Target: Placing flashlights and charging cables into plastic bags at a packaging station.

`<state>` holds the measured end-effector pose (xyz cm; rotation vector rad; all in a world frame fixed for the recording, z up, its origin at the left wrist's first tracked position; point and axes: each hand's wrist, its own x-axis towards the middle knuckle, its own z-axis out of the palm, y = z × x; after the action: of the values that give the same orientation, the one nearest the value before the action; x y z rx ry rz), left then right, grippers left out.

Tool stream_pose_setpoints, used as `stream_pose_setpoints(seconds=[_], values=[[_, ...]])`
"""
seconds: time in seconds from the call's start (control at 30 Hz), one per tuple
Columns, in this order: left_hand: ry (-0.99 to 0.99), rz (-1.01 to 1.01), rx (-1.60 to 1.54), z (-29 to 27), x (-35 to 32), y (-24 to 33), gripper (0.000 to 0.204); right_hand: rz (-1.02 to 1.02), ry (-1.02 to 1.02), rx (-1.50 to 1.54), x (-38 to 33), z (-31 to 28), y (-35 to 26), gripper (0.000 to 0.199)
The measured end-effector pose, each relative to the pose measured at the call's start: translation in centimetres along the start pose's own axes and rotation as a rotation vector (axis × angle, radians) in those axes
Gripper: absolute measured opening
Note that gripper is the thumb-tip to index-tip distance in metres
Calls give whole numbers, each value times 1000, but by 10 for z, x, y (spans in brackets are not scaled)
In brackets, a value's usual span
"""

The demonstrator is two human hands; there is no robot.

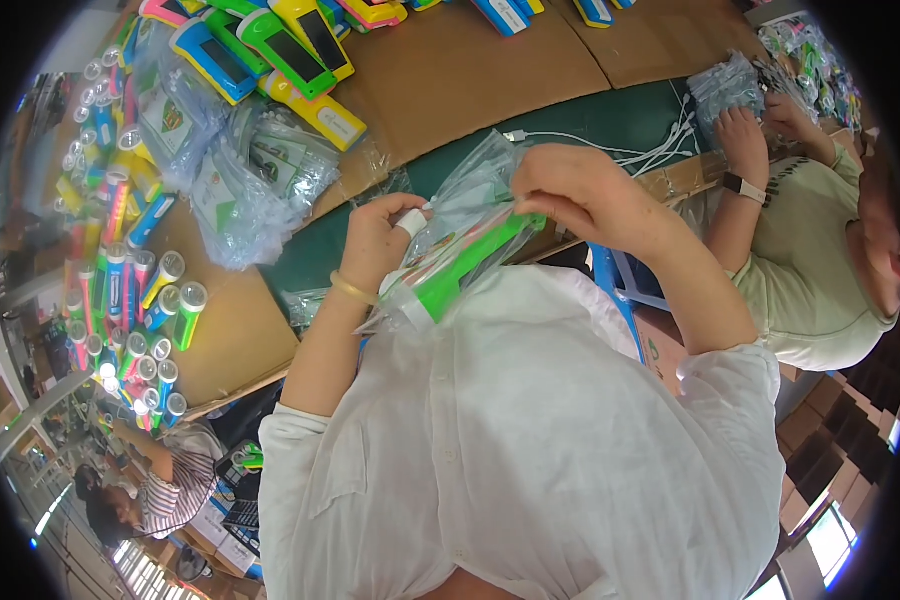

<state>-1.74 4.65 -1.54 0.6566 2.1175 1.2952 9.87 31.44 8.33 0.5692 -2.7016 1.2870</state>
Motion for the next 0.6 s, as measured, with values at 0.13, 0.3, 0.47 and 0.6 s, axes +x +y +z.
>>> stream_pose_setpoints(seconds=[0.13,0.3,0.47,0.6], values=[[87,122,42,-6,0,-16,23,205,559,240,0,-17,10,6],[161,217,255,6,-4,-8,26,292,678,90,6,-94,19,22],[122,494,572,10,0,-10,34,421,358,200,43,-63,4,15],[125,611,621,11,-5,-5,33,666,372,280,51,-106,54,18]])
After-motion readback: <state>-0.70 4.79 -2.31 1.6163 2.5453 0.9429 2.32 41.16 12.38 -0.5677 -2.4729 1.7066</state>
